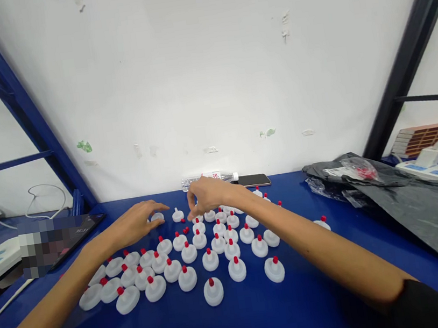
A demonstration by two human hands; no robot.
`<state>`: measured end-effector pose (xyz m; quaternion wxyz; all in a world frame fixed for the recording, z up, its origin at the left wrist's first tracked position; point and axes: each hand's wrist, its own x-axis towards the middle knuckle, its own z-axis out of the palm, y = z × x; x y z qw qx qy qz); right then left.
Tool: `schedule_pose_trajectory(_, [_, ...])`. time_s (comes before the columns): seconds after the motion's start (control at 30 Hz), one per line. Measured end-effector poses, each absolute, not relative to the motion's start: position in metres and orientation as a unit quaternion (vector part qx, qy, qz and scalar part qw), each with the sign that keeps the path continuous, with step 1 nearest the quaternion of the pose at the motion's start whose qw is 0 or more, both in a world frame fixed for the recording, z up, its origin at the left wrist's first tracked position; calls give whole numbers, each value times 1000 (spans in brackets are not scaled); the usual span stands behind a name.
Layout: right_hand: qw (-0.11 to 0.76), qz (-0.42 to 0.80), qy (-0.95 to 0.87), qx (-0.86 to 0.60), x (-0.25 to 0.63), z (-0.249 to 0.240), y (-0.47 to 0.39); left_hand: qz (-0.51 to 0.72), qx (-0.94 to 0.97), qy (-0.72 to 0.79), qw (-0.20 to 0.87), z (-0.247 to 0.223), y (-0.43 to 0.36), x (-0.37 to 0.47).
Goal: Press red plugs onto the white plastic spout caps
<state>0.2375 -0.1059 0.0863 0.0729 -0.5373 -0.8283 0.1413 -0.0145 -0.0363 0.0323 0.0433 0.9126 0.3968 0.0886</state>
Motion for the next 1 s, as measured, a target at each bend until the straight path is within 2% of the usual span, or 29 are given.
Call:
schedule_pose_trajectory(0.13, [135, 55, -808, -571, 241, 76, -94, 58, 914, 400, 44, 31, -35, -16])
schedule_pose_trajectory(0.4, [101, 37, -824, -556, 247, 51, -81, 29, 913, 404, 46, 41, -44, -11])
schedule_pose_trajectory(0.63, [134, 12, -832, -538, 245, 55, -81, 24, 907, 418, 52, 41, -48, -8])
schedule_pose_trajectory(0.77, [153, 42, -867, -473, 237, 58, -86, 29, 911, 407, 60, 41, -48, -8])
schedule_pose_trajectory(1.0, [127, 110, -913, -372, 227, 57, -91, 97, 915, 387, 66, 40, -41, -10])
